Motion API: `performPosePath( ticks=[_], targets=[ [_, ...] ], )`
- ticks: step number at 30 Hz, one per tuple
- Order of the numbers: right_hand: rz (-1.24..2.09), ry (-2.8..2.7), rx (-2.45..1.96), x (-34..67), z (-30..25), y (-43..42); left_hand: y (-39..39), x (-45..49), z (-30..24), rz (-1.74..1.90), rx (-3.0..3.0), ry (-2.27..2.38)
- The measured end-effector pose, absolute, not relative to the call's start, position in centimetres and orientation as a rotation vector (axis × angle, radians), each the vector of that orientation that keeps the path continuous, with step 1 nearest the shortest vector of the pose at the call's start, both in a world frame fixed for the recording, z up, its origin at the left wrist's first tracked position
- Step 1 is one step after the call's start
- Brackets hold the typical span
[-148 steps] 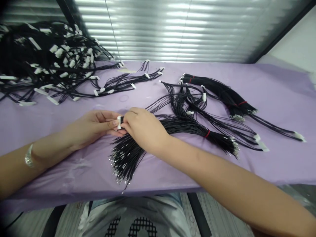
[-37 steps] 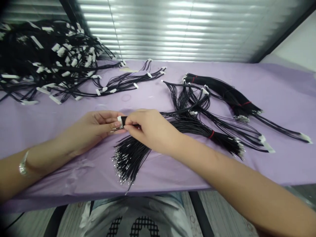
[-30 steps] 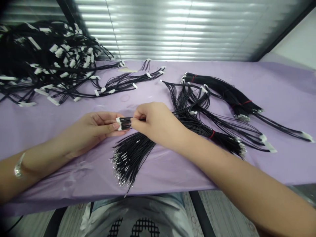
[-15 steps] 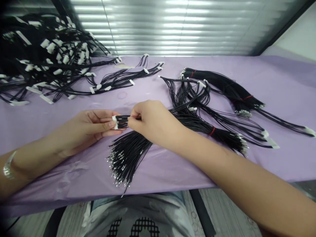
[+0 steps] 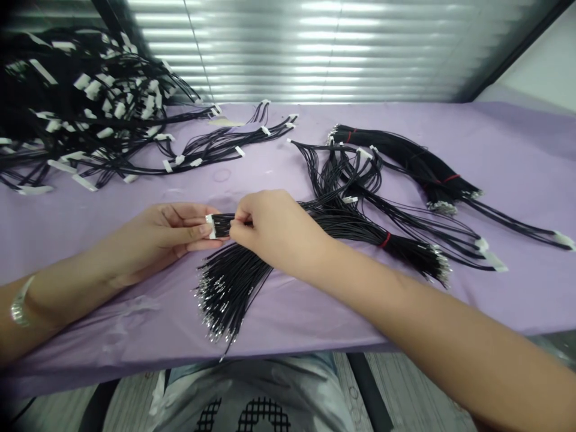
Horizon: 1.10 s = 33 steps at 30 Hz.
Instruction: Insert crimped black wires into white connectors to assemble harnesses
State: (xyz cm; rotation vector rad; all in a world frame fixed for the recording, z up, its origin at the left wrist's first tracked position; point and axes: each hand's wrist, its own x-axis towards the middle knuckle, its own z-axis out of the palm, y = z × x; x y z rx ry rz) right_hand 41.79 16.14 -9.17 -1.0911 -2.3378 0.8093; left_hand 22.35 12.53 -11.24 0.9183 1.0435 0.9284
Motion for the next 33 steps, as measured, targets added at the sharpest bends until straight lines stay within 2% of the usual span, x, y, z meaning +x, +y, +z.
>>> performPosePath(
  ticks=[8,18,27,33],
  targets=[
    [0.735,-2.406,-0.967,41.7,-9.4,16.0,12.6,22.4,-11.2,0.884,0.96,1.05],
    [0.422,-2.607,-0.896,41.5,-9.7,15.8,12.4,22.3,-11.5,0.842,1.016,1.077],
    [0.677,-2.411,-0.872,40.9,-11.4,16.0,12.5,22.3,-11.7,0.857,1.005,1.098],
    [0.624,-2.44,-0.842,41.0,-11.4,15.8,12.3,22.5,-11.5,0.86,1.018,1.068]
  ],
)
